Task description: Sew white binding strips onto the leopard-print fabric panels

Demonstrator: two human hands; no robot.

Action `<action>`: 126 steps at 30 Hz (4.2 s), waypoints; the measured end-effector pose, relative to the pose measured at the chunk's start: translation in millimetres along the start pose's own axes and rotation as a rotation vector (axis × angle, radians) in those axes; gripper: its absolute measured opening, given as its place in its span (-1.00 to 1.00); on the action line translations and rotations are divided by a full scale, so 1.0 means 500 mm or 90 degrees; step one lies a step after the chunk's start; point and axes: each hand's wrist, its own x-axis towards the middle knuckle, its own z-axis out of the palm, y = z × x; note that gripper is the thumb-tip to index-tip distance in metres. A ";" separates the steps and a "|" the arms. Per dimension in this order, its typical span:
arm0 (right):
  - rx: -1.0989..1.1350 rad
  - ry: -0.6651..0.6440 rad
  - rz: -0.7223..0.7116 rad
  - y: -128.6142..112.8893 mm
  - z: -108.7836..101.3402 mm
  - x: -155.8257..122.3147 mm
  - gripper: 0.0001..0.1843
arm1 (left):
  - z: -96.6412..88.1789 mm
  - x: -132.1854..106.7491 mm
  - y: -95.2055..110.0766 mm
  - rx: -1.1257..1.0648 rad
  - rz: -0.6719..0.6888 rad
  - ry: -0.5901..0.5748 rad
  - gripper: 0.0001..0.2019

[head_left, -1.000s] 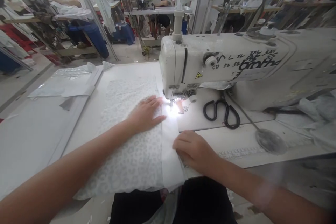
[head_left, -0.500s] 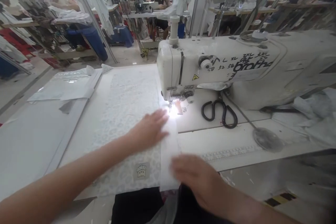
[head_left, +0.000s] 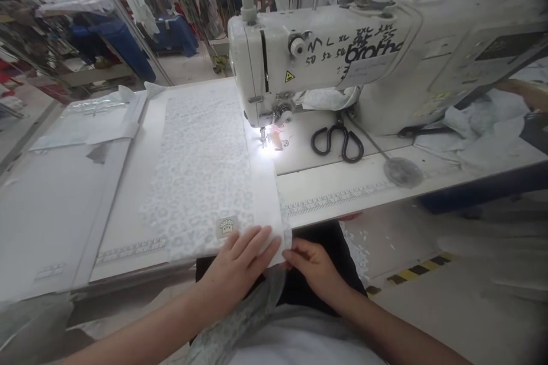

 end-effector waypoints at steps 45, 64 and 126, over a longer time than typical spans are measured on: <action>0.014 -0.054 0.004 -0.047 -0.023 -0.052 -0.78 | -0.009 0.053 0.027 -0.256 0.032 0.172 -0.88; -0.667 -0.105 -0.657 -0.106 -0.041 -0.005 -0.88 | -0.057 0.106 -0.093 -0.499 -0.208 0.116 -0.87; -0.853 -0.177 -0.661 -0.229 -0.071 0.341 -0.77 | -0.009 0.235 -0.312 -0.276 -0.070 0.056 -0.81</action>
